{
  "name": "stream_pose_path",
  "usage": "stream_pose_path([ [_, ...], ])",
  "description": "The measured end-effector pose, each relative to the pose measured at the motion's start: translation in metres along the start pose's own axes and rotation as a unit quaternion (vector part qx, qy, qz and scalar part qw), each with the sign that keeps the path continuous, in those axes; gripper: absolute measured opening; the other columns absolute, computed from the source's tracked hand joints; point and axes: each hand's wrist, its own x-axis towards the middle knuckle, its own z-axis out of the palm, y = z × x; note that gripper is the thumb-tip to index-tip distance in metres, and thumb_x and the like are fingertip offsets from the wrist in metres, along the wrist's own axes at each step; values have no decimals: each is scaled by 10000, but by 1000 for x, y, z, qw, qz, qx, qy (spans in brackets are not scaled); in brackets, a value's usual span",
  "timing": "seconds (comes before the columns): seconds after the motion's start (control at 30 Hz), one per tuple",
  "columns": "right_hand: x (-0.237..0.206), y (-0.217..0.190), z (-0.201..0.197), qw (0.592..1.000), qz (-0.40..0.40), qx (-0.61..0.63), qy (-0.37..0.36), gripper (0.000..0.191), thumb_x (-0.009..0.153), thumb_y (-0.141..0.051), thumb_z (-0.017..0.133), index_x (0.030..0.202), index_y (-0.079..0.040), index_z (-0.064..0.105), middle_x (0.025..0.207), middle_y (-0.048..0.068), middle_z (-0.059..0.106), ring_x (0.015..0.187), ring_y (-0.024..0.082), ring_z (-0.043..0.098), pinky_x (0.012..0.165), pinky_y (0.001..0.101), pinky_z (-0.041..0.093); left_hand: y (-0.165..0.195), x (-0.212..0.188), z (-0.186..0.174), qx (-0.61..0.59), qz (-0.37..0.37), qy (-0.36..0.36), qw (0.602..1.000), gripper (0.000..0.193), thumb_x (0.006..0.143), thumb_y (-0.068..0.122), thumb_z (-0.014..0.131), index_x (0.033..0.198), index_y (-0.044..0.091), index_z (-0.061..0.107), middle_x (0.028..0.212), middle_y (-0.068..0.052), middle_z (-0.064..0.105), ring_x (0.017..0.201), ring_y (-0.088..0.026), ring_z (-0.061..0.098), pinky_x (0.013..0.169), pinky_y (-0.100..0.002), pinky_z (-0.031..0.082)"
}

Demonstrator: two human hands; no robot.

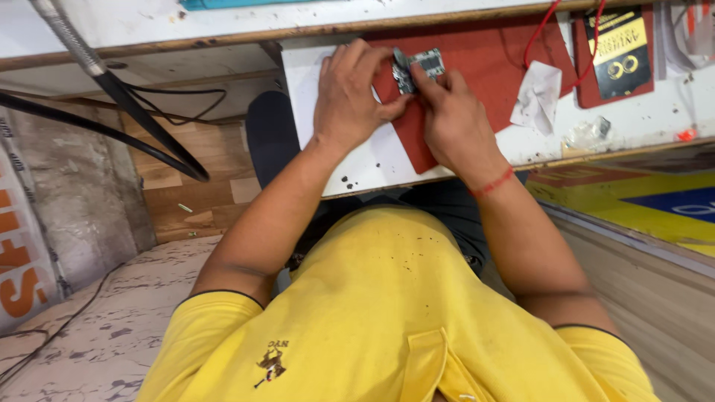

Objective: The person uses a small tool to scrape and clean a green circuit board placed on a red mat. They then use a hot air gun to apply heat to the board's surface while holding it steady with their other hand.

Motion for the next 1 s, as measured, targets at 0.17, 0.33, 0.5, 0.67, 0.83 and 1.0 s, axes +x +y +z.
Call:
stream_pose_path([
  [0.17, -6, -14, -14, 997, 54, -20, -53, 575, 923, 16, 503, 1487, -79, 562, 1028, 215, 585, 825, 444, 642, 713, 529, 537, -1, -1, 3, -17, -25, -23, 999, 677, 639, 317, 996, 1179, 79, 664, 964, -40, 578, 958, -249, 571, 891, -419, 423],
  [0.33, 7, -13, -10, 998, 33, -55, -17, 542, 952, 15, 521, 1474, -114, 590, 1138, 256, 571, 812, 479, 617, 678, 558, 506, -2, -2, 2, -16, -1, 4, 1000, 648, 652, 314, 1016, 1161, 99, 677, 995, -36, 580, 985, -249, 573, 891, -406, 426],
  [0.5, -1, -14, -8, 998, 20, -57, -21, 630, 899, 41, 492, 1505, -117, 555, 1092, 236, 559, 817, 447, 642, 685, 526, 533, -1, 0, 2, -9, -17, -2, 1000, 653, 642, 341, 1012, 1145, 91, 679, 960, -52, 561, 964, -268, 569, 864, -428, 425],
  [0.67, 6, -11, 1, 997, 44, -68, -21, 568, 938, 21, 509, 1473, -142, 606, 1162, 236, 570, 796, 447, 632, 687, 531, 524, 0, -1, -1, 4, 6, 7, 1000, 620, 655, 280, 976, 1159, 80, 676, 1048, -62, 578, 1025, -280, 565, 897, -433, 430],
  [0.83, -7, 4, -4, 997, 45, -47, 34, 537, 966, 2, 501, 1467, -156, 611, 1073, 196, 572, 849, 412, 659, 704, 488, 550, 2, 2, -2, 26, 21, 4, 999, 559, 694, 352, 973, 1117, 94, 713, 979, -66, 549, 950, -271, 545, 829, -422, 406],
  [1.0, -16, 9, -1, 998, 4, -58, 35, 524, 961, -13, 515, 1456, -154, 616, 1086, 216, 574, 819, 408, 657, 656, 491, 536, 3, 5, -4, 45, 44, -16, 998, 512, 639, 326, 939, 1047, 107, 722, 960, -65, 554, 929, -274, 532, 809, -418, 393],
])
